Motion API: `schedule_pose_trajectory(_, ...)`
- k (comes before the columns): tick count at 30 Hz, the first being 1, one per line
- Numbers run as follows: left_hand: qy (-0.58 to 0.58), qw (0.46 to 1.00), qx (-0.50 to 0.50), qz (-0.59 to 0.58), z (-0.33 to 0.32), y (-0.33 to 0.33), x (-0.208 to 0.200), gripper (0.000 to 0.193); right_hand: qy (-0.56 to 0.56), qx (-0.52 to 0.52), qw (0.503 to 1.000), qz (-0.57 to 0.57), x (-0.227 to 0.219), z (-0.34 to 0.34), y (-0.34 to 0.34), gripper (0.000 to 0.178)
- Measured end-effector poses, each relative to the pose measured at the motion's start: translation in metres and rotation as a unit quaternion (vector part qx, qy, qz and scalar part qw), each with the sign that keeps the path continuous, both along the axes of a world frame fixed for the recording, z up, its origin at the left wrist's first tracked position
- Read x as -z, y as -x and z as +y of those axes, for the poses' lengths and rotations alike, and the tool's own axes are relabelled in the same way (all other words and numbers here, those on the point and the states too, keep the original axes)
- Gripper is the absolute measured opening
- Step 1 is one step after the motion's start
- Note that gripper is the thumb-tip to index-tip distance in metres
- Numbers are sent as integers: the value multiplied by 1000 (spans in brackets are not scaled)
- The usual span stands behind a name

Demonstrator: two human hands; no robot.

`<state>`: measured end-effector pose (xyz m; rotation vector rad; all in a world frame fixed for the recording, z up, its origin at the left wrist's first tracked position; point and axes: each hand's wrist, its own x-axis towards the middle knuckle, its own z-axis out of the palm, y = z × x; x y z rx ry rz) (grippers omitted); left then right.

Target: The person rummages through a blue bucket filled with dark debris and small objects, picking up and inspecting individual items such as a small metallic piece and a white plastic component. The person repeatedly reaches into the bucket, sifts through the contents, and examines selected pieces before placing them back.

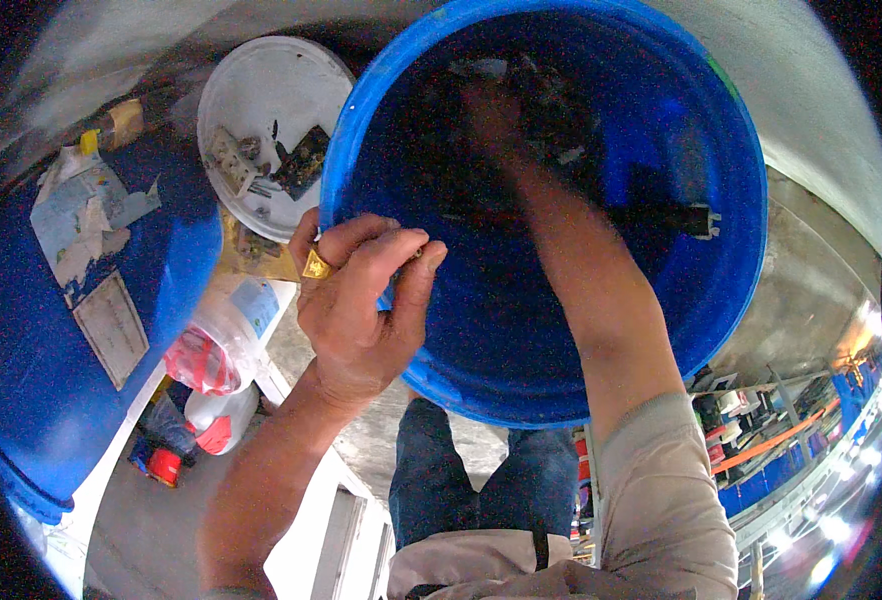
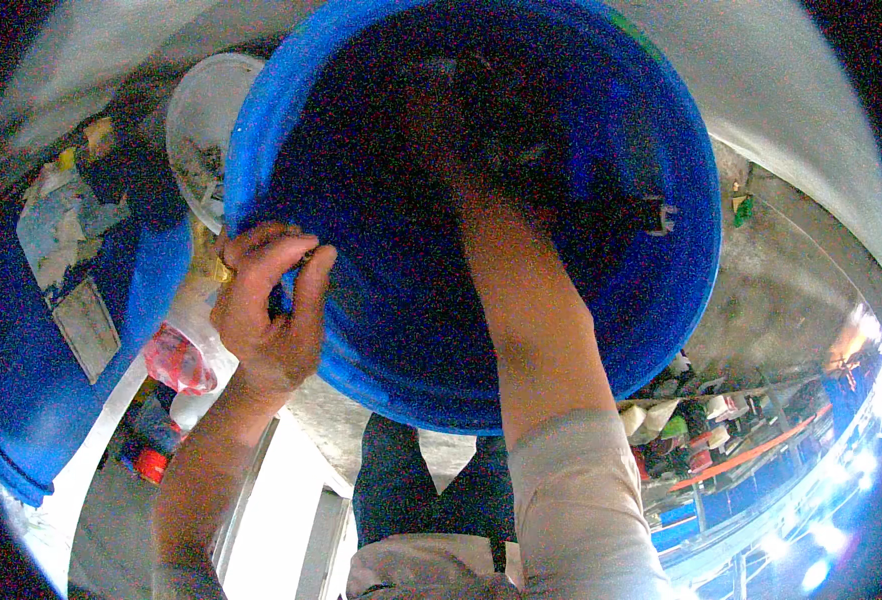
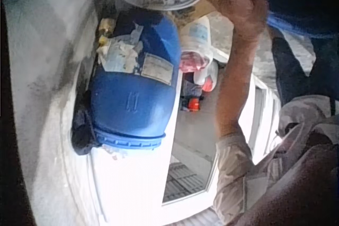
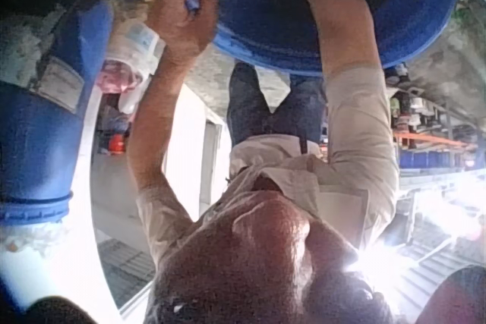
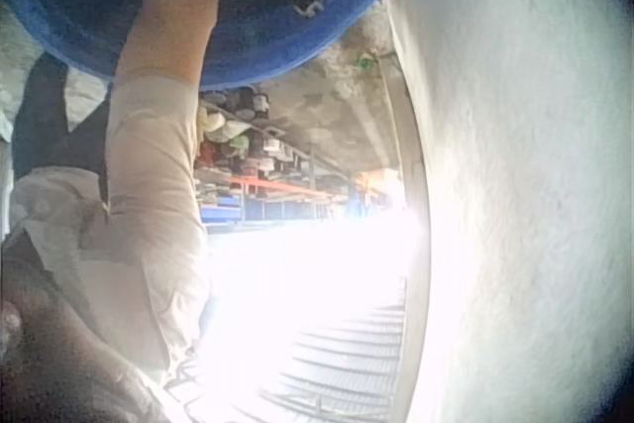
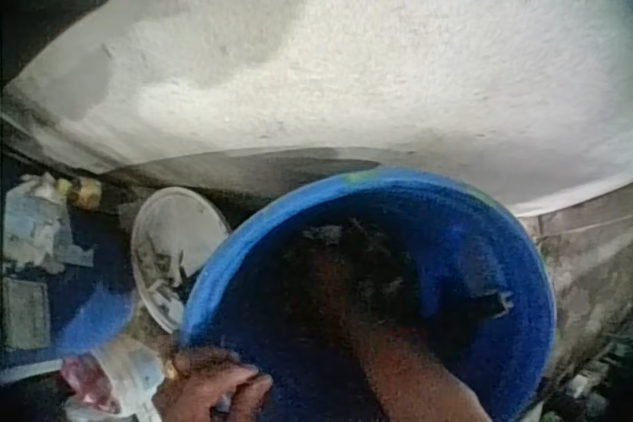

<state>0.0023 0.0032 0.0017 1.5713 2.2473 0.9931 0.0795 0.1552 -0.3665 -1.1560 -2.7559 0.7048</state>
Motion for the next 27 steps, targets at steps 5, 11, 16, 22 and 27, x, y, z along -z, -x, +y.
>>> schedule_pose_trajectory(5, -3, 1000, 6, 2, 1, 1, 0, 23, -15, -13, 1000, -8, 1, 3, 16, 37)
schedule_pose_trajectory(11, 13, 1000, -3, -5, -2, 1, -2, 24, -13, -12, 1000, 1, -4, 0, 23, 36)
schedule_pose_trajectory(16, 8, 1000, -1, -15, -2, 0, -1, 24, -9, -14, 1000, 7, -7, -5, 26, 35)
schedule_pose_trajectory(22, 16, 1000, -5, -1, -1, -1, -3, 23, -10, -16, 1000, 9, -11, -6, 28, 33)
schedule_pose_trajectory(27, 3, 1000, 4, -12, 1, -1, -3, 23, -10, -15, 1000, 15, -13, -5, 28, 32)
